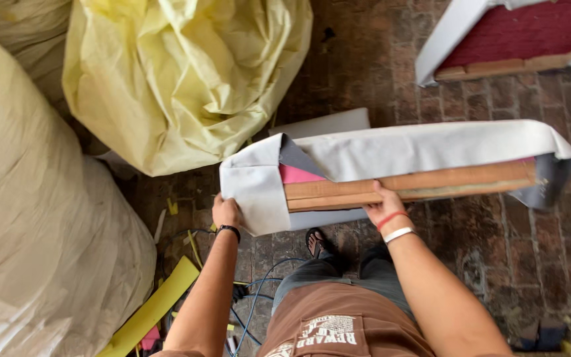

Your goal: The person stretches white fabric over foam padding on wooden bench frames and secures it with a pneumatic nail gun, pressing the fabric taut and stapling along the edges. They reposition the frames, pull the fabric around corners, and work on multiple bench pieces on the brick floor.

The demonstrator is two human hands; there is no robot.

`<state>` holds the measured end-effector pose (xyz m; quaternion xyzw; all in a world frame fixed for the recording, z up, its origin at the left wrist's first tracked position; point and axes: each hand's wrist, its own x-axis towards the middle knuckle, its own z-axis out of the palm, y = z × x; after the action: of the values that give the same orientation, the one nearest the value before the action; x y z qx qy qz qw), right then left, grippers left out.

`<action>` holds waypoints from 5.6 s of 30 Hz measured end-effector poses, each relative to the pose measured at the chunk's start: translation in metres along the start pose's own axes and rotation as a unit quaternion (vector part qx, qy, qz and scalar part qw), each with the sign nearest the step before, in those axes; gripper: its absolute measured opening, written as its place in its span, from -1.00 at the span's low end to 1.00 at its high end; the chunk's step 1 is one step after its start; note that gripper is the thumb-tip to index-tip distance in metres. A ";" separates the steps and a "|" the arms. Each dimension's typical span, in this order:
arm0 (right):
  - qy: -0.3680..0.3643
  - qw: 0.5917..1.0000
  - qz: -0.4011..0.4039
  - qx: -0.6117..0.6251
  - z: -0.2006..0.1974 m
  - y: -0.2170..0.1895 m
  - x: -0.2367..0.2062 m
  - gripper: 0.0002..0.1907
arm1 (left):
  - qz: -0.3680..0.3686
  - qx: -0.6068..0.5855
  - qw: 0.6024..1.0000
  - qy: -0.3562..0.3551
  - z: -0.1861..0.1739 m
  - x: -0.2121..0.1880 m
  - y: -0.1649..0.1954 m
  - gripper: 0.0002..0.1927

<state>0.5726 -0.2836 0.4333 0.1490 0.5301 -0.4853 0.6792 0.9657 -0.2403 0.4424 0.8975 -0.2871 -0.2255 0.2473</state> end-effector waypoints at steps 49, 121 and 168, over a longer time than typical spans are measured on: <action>0.216 0.884 -0.293 0.295 -0.325 -0.017 -0.221 -0.72 | 0.549 0.405 0.603 -0.413 0.210 -0.288 0.166 -0.12; 0.329 0.888 -0.251 -0.201 -0.321 -0.013 -0.116 -0.69 | 0.793 0.409 0.323 -0.315 0.304 -0.386 0.246 0.18; 0.309 0.881 -0.347 -0.091 -0.283 -0.074 -0.101 -0.74 | 0.793 0.082 0.366 -0.480 0.270 -0.333 0.208 -0.67</action>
<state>0.3527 -0.0658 0.4327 0.0352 0.7730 -0.5685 0.2792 0.4900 -0.2645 0.4396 0.0130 -0.9541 -0.2934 0.0578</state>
